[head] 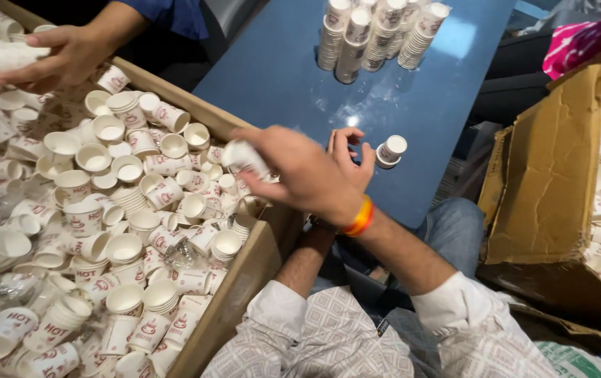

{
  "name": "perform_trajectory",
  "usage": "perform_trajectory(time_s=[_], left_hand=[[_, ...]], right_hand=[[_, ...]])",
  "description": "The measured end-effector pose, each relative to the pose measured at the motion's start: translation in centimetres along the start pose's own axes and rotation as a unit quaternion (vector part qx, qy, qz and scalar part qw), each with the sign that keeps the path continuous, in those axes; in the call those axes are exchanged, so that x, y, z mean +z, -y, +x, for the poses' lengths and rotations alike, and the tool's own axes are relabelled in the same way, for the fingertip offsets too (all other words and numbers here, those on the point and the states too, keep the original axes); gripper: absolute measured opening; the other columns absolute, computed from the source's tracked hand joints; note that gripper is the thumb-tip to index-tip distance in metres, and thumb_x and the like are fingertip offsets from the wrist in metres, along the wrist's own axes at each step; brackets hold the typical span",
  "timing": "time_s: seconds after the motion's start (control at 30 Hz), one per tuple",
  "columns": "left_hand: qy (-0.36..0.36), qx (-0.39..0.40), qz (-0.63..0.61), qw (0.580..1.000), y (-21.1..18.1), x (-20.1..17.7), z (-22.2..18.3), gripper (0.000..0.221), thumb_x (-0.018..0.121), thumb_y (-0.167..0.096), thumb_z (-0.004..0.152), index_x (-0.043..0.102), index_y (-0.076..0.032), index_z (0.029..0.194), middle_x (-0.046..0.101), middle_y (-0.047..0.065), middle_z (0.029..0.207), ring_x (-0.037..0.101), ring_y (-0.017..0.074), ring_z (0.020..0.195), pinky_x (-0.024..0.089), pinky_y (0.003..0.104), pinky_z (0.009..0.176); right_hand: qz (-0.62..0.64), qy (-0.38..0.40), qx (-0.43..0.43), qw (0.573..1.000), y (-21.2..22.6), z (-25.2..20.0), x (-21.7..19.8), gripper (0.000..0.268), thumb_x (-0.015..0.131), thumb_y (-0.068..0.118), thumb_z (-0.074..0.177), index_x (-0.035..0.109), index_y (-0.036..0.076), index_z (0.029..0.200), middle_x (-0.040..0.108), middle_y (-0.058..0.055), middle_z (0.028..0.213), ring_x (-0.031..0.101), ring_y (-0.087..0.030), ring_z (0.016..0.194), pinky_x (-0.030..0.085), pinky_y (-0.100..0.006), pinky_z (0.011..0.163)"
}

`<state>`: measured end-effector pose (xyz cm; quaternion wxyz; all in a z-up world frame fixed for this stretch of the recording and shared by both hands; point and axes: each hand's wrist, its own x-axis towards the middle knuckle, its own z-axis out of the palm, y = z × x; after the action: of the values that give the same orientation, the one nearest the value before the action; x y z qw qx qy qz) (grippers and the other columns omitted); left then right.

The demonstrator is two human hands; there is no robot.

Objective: The person is stacking small paper cups from a box and placing them into stacks and plastic packaging.

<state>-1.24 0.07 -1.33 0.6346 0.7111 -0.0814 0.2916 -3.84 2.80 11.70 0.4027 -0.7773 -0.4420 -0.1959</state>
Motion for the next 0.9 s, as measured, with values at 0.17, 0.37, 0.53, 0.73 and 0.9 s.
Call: perform_trajectory(time_s=[0.17,0.37,0.53,0.73,0.9], left_hand=[[0.041,0.029,-0.013,0.999,0.0,-0.7,0.3,0.035,0.069,-0.007,0.088,0.056,-0.001,0.120,0.059,0.013,0.106,0.061,0.0245,0.094,0.051,0.035,0.075],[0.095,-0.016,-0.014,0.995,-0.1,0.2,1.0,0.029,0.059,-0.003,0.091,0.059,0.000,0.120,0.064,0.014,0.112,0.067,0.0247,0.100,0.058,0.035,0.078],[0.143,-0.027,0.011,0.989,-0.4,0.1,1.2,0.029,0.054,-0.001,0.091,0.062,0.000,0.119,0.067,0.016,0.110,0.071,0.0261,0.099,0.059,0.035,0.078],[0.138,-0.020,0.009,0.990,-0.1,0.0,1.0,0.028,0.050,-0.001,0.093,0.062,0.000,0.118,0.067,0.016,0.108,0.070,0.0282,0.100,0.057,0.039,0.083],[0.096,0.019,0.044,0.994,-0.6,1.0,0.3,0.028,0.052,0.000,0.091,0.061,0.001,0.117,0.064,0.019,0.104,0.065,0.0327,0.096,0.053,0.043,0.086]], right_hand=[[-0.012,-0.162,0.188,0.969,-5.3,-8.0,-7.9,0.042,0.071,0.014,0.103,0.059,0.006,0.142,0.072,-0.009,0.117,0.072,-0.020,0.101,0.058,-0.034,0.088],[-0.156,-0.198,0.208,0.945,-8.9,-13.1,-7.2,0.032,0.076,0.011,0.098,0.063,0.005,0.126,0.070,-0.015,0.113,0.072,-0.025,0.095,0.057,-0.035,0.080],[-0.121,-0.219,0.282,0.926,-9.8,-14.6,-5.8,0.034,0.077,0.012,0.094,0.060,0.004,0.122,0.070,-0.016,0.111,0.075,-0.027,0.092,0.059,-0.034,0.076],[-0.208,-0.182,0.263,0.924,-7.8,-13.5,-7.0,0.042,0.084,0.014,0.087,0.056,0.002,0.116,0.069,-0.017,0.112,0.069,-0.037,0.111,0.053,-0.046,0.095],[-0.107,-0.179,0.202,0.957,-0.8,-5.5,-4.9,0.026,0.075,0.007,0.091,0.063,0.006,0.114,0.066,-0.017,0.119,0.066,-0.031,0.095,0.054,-0.042,0.092]])
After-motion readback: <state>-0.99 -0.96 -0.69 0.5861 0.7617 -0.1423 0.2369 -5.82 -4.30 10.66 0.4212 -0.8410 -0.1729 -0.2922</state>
